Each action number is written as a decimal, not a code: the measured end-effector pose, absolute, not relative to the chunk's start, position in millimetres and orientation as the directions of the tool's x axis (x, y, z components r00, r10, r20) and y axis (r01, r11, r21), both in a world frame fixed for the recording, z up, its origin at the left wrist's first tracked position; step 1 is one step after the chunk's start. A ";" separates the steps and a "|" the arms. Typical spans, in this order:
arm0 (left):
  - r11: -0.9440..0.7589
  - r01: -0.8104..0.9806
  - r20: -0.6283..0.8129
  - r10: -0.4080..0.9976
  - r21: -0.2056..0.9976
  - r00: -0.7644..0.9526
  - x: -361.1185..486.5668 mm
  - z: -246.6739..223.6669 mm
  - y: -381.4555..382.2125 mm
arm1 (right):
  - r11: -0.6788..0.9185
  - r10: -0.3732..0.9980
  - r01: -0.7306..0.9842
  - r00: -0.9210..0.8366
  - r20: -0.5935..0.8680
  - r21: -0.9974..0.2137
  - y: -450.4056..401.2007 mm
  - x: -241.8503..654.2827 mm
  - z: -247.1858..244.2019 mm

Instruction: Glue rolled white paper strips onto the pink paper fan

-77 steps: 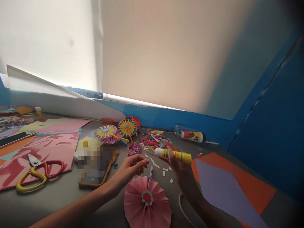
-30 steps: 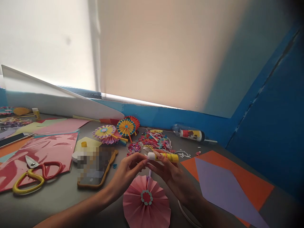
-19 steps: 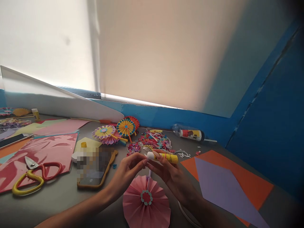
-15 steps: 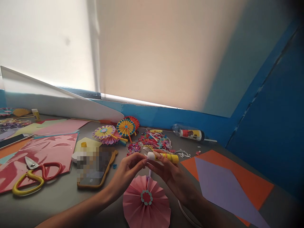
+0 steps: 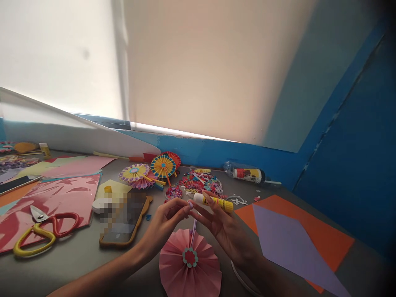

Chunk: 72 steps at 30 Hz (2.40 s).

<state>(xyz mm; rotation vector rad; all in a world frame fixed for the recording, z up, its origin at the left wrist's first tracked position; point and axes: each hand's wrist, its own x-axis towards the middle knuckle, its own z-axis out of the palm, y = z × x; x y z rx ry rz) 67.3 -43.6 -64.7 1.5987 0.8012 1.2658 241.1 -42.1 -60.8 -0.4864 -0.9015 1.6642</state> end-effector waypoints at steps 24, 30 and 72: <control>-0.515 0.123 0.461 0.833 0.848 0.307 64.5 -65.7 -43.3 | 0.531 0.816 0.599 -0.173 0.551 -0.600 1.6 291.5 -56.8; -0.683 0.275 0.550 0.717 0.677 0.428 60.0 -66.9 -36.8 | 0.540 0.799 0.810 -0.407 0.443 -0.228 18.5 307.4 -89.3; -0.842 0.490 0.385 0.539 0.227 0.749 60.0 -72.6 -38.6 | 0.857 0.401 0.510 -0.751 0.525 0.074 -48.9 279.2 -55.7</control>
